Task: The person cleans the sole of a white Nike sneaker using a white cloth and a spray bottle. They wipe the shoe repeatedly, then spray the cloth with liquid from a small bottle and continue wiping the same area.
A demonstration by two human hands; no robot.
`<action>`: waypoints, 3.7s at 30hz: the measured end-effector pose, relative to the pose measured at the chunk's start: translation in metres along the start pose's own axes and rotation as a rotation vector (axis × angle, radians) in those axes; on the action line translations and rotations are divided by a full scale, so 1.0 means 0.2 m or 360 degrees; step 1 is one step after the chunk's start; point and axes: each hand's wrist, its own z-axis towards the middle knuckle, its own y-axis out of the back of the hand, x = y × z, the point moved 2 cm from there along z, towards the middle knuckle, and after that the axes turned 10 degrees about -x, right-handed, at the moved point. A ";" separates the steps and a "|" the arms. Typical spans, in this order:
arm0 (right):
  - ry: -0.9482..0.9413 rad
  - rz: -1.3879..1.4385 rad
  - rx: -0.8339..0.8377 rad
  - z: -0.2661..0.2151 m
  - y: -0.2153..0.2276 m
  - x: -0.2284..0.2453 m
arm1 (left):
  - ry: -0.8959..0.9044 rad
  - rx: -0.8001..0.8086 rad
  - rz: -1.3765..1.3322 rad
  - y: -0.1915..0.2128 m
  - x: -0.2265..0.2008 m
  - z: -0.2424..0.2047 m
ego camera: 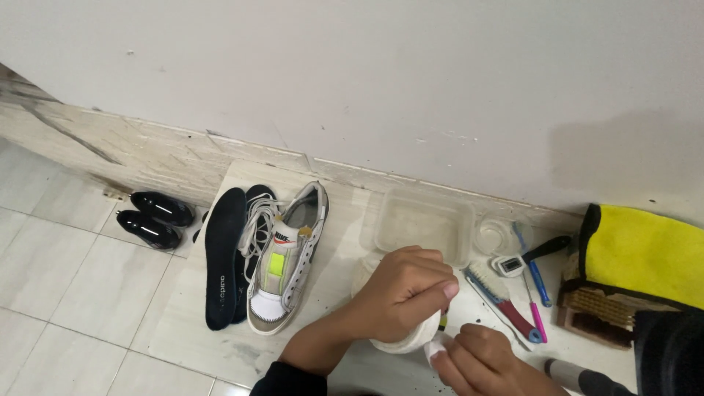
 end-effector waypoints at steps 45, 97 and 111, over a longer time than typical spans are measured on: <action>-0.0648 0.0310 -0.0197 0.13 0.06 -0.08 | -0.0085 -0.0320 0.0146 -0.04 -0.04 -0.01; -0.0364 0.0287 -0.0167 0.12 0.08 -0.11 | -0.0071 -0.0320 0.0122 -0.03 -0.04 -0.01; -0.0055 0.0332 0.0311 0.02 0.10 -0.05 | -0.0097 -0.0349 0.0140 -0.04 -0.04 -0.01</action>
